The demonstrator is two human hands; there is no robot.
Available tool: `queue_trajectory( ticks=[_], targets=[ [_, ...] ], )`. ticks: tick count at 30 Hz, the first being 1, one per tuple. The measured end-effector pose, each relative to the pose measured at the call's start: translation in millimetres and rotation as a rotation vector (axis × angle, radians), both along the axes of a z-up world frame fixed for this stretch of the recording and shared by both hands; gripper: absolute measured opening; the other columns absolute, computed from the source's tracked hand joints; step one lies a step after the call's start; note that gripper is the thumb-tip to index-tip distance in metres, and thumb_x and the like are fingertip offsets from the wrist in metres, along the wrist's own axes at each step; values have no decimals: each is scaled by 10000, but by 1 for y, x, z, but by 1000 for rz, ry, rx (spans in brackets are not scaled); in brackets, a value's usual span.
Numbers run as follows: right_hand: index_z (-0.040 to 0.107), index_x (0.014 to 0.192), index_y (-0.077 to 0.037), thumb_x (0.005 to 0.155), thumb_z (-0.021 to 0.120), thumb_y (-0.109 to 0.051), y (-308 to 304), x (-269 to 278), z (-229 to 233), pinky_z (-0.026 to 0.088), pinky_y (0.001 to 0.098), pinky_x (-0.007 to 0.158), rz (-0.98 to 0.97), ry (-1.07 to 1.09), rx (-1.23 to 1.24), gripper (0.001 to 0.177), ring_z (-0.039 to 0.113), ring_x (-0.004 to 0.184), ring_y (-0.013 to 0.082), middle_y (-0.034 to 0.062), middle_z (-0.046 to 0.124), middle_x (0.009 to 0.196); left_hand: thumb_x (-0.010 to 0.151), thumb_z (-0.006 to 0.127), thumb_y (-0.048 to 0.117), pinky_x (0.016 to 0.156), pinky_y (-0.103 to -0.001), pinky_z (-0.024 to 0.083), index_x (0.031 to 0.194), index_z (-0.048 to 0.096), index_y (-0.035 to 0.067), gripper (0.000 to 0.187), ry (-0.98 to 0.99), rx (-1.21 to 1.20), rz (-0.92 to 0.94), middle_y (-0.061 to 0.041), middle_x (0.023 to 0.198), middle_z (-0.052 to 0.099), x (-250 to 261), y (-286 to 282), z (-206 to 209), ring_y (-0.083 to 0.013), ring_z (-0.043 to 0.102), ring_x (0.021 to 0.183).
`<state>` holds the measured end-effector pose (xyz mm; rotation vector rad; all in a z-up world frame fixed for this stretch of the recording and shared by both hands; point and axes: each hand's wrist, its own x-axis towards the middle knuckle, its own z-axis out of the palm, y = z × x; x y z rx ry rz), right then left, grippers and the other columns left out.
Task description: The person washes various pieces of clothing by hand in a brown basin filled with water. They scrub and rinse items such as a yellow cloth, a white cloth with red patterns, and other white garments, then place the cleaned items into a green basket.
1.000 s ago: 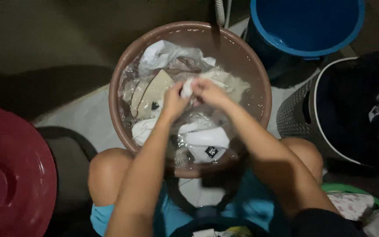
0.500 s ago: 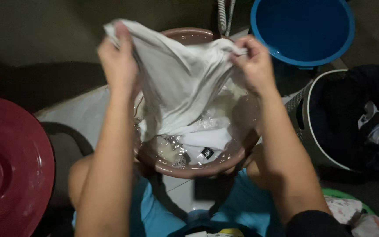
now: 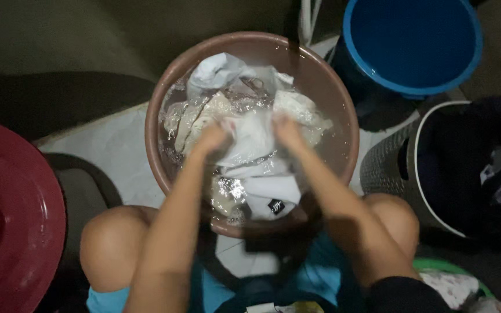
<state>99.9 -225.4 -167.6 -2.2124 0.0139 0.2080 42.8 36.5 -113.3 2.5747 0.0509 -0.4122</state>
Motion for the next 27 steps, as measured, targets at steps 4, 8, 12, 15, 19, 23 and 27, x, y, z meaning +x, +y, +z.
queue_trajectory(
  ticks=[4,8,12,15,19,23,27],
  targets=[
    [621,1240,-51,849,683,-272,0,-56,-52,550,498,862,392,-95,-78,454,674,998,431,247,675,1112,678,719,185,1145,-448,390,1523,371,170,914,179,-114,205,-360,1465,344,-57,-33,-50,-511,462,1335],
    [718,1182,-120,896,627,-208,6,-85,-85,507,535,942,622,-175,-387,312,660,1053,443,257,666,1171,584,883,212,1081,-536,347,1519,313,91,1102,112,138,131,-348,1435,311,-76,-53,-60,-499,389,1356],
    [736,1108,-125,891,653,-367,9,-86,-106,560,497,950,912,42,-676,335,709,1034,385,204,741,1107,678,709,268,1039,-444,559,1199,747,27,575,225,163,-198,-245,1277,732,-79,-47,-111,-382,707,1204],
    [766,1070,-111,846,736,-547,1,-68,-98,525,503,960,831,43,-593,491,705,1002,371,200,739,1075,642,816,366,954,-420,605,1085,769,-22,591,266,62,-349,-222,1126,766,-69,-45,-123,-344,764,1054],
    [736,1211,-162,787,733,-346,-36,-12,-13,631,437,784,502,329,-203,463,759,892,298,127,779,1070,659,832,523,946,-419,575,1159,738,21,714,339,124,-309,-199,1168,749,-71,-15,-20,-329,736,1063],
    [772,1027,-69,959,677,-204,-75,16,141,562,363,797,346,-401,9,179,714,849,198,103,766,951,652,904,588,896,-416,550,1249,644,19,864,-70,-50,-141,-191,1125,712,-40,20,137,-324,707,1013],
    [633,1039,-43,1142,586,-252,-61,7,283,507,296,826,366,-757,166,238,602,913,145,49,633,959,813,749,269,810,-383,590,1081,702,57,344,-581,-450,-104,-117,987,755,-21,14,255,-223,732,906]
  ],
)
